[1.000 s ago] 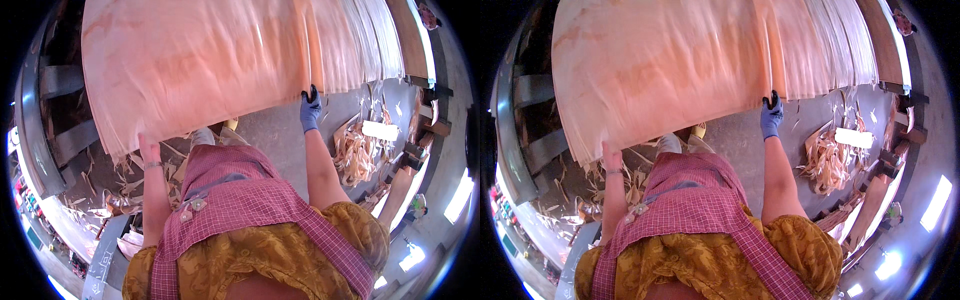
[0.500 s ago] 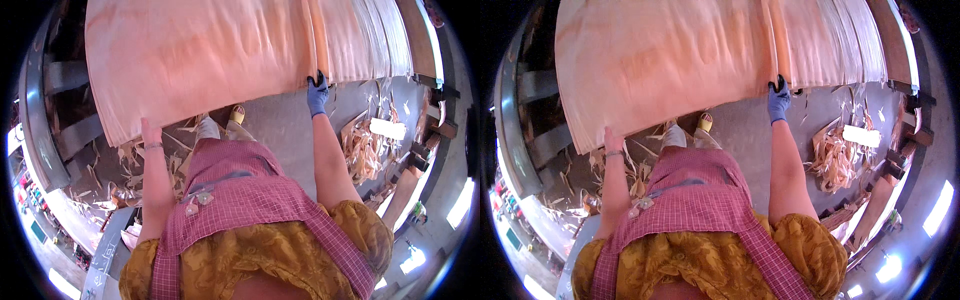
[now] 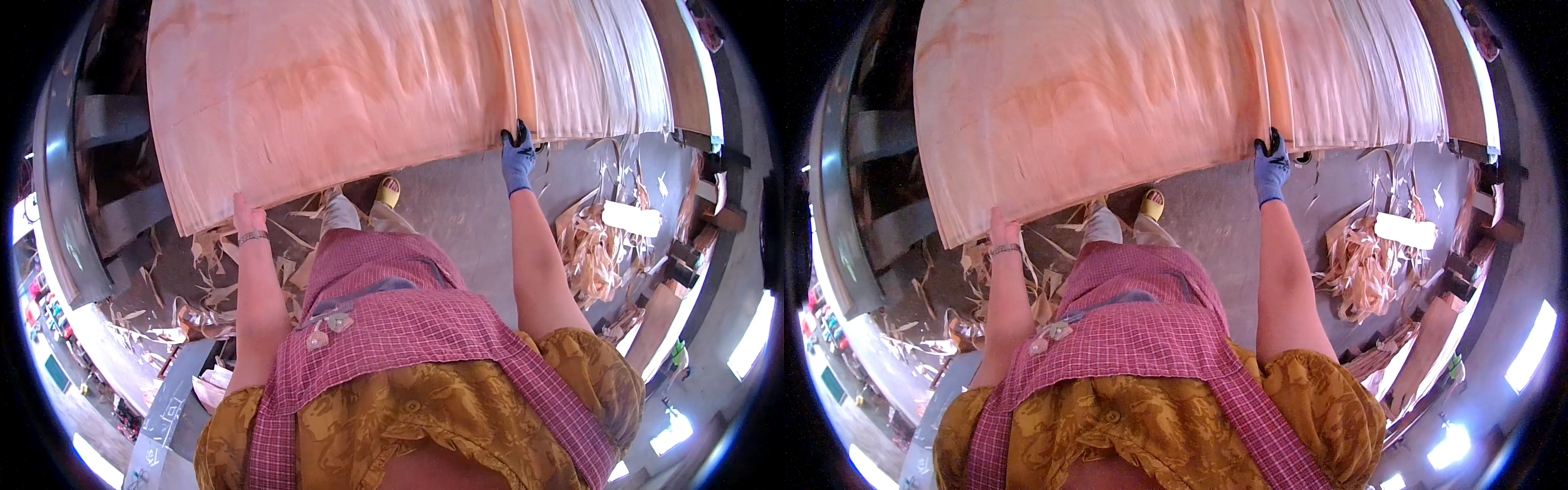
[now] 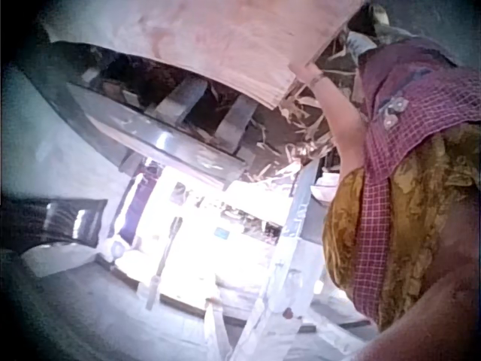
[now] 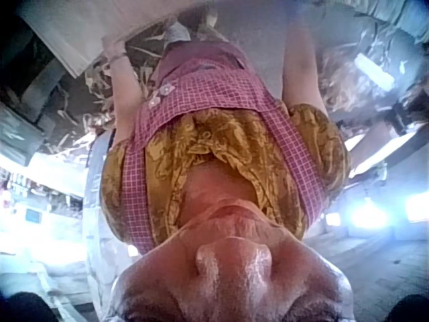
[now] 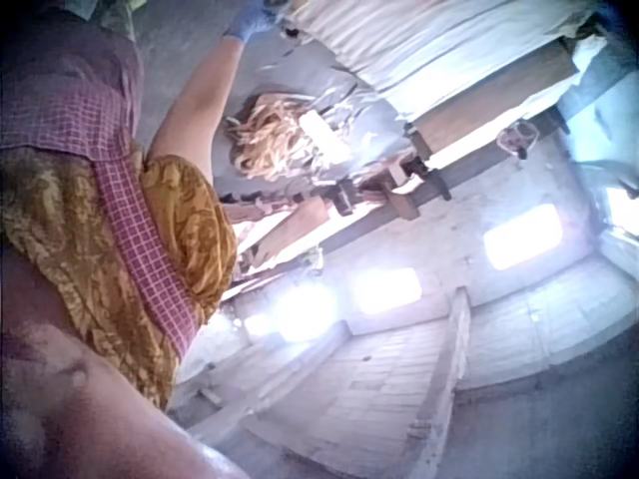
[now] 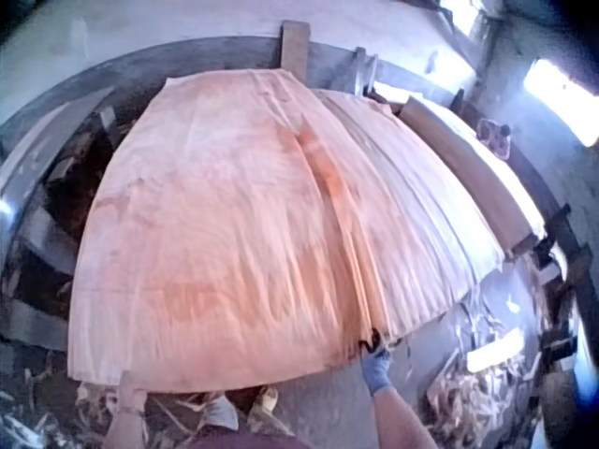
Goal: The person prepares thin sheets of wood veneer by smoothing them on a table, trimming excess material with a small knife, and applying tape to the edges.
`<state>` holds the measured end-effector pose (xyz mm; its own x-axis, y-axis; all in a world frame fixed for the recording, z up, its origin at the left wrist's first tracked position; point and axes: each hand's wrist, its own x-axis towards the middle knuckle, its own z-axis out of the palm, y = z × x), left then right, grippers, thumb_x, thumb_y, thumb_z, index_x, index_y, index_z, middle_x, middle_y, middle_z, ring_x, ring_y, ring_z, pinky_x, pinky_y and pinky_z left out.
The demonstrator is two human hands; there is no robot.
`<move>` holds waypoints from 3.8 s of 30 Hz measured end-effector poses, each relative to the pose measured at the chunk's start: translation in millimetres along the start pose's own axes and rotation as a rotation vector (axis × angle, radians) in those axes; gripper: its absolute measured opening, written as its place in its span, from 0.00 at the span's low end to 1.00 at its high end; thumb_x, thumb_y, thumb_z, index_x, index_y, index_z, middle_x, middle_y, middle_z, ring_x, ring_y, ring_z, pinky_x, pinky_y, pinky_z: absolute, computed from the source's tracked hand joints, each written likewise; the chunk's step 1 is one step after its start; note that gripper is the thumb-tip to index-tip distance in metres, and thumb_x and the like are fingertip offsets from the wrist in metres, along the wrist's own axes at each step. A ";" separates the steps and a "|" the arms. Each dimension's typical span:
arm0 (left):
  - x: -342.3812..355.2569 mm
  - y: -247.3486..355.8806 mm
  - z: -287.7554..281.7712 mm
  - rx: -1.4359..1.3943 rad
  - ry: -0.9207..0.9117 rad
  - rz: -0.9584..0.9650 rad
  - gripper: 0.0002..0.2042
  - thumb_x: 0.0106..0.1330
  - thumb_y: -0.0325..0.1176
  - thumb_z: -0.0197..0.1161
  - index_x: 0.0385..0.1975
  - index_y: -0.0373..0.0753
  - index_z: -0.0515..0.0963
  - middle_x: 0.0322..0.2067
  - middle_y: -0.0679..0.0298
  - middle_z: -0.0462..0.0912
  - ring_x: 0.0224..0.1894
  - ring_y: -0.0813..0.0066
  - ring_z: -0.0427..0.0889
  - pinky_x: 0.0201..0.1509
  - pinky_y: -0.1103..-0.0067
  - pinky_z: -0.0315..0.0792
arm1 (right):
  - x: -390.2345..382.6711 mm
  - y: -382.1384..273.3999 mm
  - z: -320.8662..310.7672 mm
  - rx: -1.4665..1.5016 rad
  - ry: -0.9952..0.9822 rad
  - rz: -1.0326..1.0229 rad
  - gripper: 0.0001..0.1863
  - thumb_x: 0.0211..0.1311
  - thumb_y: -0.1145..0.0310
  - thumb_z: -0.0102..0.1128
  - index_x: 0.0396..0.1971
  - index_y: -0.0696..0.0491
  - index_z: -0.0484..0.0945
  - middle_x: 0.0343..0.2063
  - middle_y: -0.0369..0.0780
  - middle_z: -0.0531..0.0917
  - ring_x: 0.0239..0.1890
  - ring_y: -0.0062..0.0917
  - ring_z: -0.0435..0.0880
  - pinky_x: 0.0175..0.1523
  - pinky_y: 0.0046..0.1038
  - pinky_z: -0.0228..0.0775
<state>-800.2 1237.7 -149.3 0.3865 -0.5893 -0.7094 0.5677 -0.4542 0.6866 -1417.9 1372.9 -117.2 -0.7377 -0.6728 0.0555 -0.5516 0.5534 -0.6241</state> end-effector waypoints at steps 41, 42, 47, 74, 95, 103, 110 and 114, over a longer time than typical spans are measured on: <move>14.7 27.8 -30.3 -0.330 0.450 0.090 0.09 0.58 0.37 0.66 0.32 0.41 0.76 0.28 0.68 0.78 0.28 0.76 0.75 0.29 0.74 0.69 | -27.8 -26.6 -16.1 -0.116 -0.172 0.009 0.32 0.60 0.63 0.63 0.62 0.60 0.65 0.61 0.47 0.70 0.61 0.35 0.71 0.65 0.28 0.59; 10.1 23.4 -45.6 -0.369 0.430 0.115 0.10 0.59 0.38 0.65 0.32 0.41 0.75 0.28 0.68 0.78 0.27 0.76 0.75 0.28 0.74 0.69 | -20.9 -48.8 -11.6 -0.180 -0.257 0.043 0.33 0.60 0.63 0.63 0.63 0.60 0.64 0.61 0.47 0.70 0.61 0.35 0.71 0.66 0.27 0.56; -9.6 33.5 -12.3 -0.426 0.276 0.121 0.13 0.64 0.44 0.62 0.32 0.42 0.71 0.24 0.66 0.76 0.23 0.76 0.75 0.21 0.76 0.68 | -22.6 -25.3 -6.2 0.149 -0.030 0.069 0.31 0.60 0.65 0.62 0.62 0.57 0.65 0.58 0.48 0.73 0.58 0.33 0.74 0.62 0.31 0.63; 43.8 7.1 -28.5 0.012 -0.054 -0.142 0.12 0.66 0.42 0.59 0.44 0.44 0.75 0.39 0.67 0.81 0.38 0.67 0.82 0.32 0.63 0.78 | -41.2 130.1 -173.3 -0.319 0.165 0.265 0.19 0.52 0.55 0.69 0.29 0.57 0.78 0.22 0.46 0.80 0.24 0.35 0.77 0.34 0.33 0.69; -44.6 28.5 22.3 -0.033 0.084 -0.107 0.07 0.62 0.35 0.50 0.35 0.43 0.72 0.26 0.67 0.75 0.27 0.66 0.78 0.25 0.71 0.74 | 125.4 48.7 -262.5 -0.332 0.245 0.085 0.18 0.60 0.53 0.59 0.30 0.55 0.79 0.28 0.50 0.82 0.31 0.46 0.81 0.35 0.42 0.69; -162.3 0.3 59.3 0.073 0.436 -0.061 0.07 0.61 0.35 0.49 0.34 0.44 0.72 0.25 0.67 0.73 0.26 0.66 0.75 0.23 0.72 0.70 | 380.1 -72.2 -153.5 -0.277 0.018 -0.068 0.24 0.60 0.47 0.51 0.40 0.54 0.79 0.37 0.53 0.82 0.42 0.48 0.81 0.48 0.45 0.72; -196.7 -24.5 21.7 0.058 0.418 -0.212 0.09 0.57 0.36 0.50 0.33 0.40 0.67 0.33 0.62 0.69 0.32 0.65 0.72 0.25 0.72 0.66 | 461.2 -126.6 -115.4 -0.220 -0.110 -0.005 0.28 0.58 0.43 0.50 0.43 0.53 0.79 0.42 0.53 0.81 0.47 0.47 0.80 0.51 0.43 0.71; -194.1 -49.4 -10.2 0.171 0.414 0.016 0.10 0.56 0.37 0.52 0.35 0.41 0.67 0.31 0.61 0.68 0.30 0.64 0.71 0.25 0.70 0.67 | 467.4 -123.7 -118.8 -0.171 -0.024 -0.032 0.26 0.58 0.45 0.53 0.42 0.54 0.80 0.40 0.51 0.82 0.46 0.46 0.81 0.51 0.42 0.72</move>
<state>-895.8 1381.3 -47.2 0.6722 -0.2955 -0.6788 0.4449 -0.5716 0.6895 -1740.7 1048.3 78.5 -0.7106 -0.7015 0.0534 -0.6341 0.6058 -0.4805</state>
